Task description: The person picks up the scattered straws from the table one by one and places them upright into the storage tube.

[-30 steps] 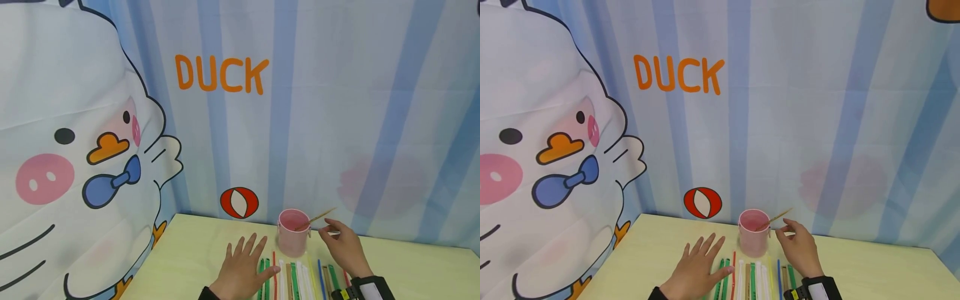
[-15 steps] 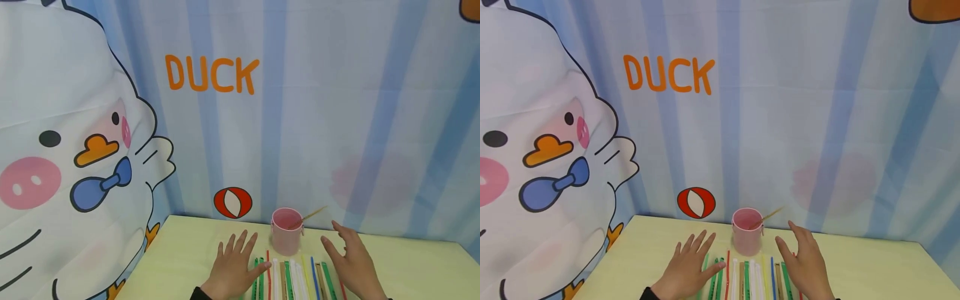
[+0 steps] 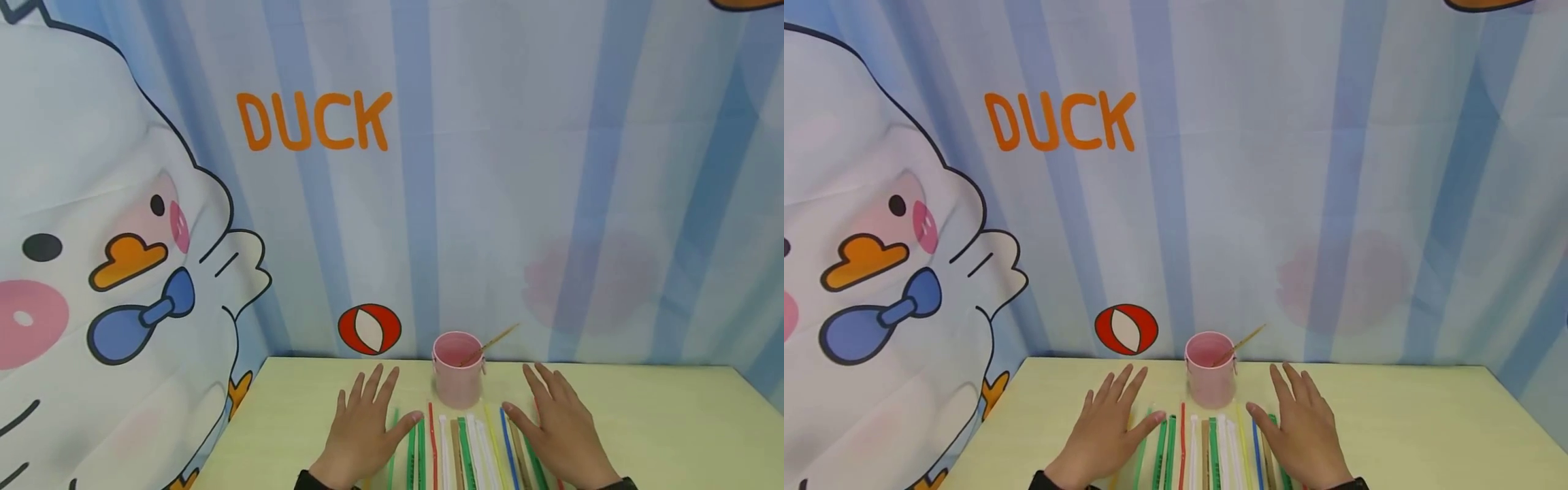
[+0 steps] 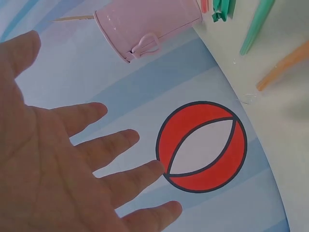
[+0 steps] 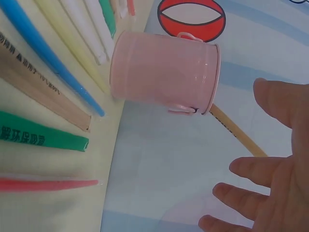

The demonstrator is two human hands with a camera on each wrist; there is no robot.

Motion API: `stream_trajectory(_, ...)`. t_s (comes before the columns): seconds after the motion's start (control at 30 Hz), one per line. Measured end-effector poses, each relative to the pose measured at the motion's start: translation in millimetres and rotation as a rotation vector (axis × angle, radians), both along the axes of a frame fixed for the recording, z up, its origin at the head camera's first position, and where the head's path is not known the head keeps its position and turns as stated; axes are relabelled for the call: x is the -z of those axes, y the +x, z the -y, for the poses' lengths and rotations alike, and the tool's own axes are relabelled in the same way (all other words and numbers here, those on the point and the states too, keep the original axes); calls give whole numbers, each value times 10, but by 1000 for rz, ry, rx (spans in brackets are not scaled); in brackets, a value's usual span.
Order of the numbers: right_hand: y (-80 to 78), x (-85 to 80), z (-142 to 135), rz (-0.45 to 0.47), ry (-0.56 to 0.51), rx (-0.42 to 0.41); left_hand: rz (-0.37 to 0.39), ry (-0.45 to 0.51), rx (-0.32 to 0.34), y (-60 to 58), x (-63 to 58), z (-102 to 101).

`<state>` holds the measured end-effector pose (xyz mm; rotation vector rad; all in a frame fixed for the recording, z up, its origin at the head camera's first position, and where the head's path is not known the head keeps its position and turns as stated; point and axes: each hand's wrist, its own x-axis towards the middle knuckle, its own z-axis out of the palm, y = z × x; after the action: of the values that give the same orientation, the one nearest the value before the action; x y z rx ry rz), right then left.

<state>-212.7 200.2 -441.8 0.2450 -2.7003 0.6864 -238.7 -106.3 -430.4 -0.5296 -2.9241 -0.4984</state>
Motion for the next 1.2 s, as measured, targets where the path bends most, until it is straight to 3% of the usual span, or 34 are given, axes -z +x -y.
stream_trajectory(0.83,27,-28,105,18,2,-8,10,-7,-5,11,-33,68)
stream_trajectory(1.03,25,-41,97,19,-9,-12,74,-49,-40,-22,-46,102)
stream_trajectory(1.2,23,-39,96,3,-22,-20,146,-128,-83,-34,13,155)
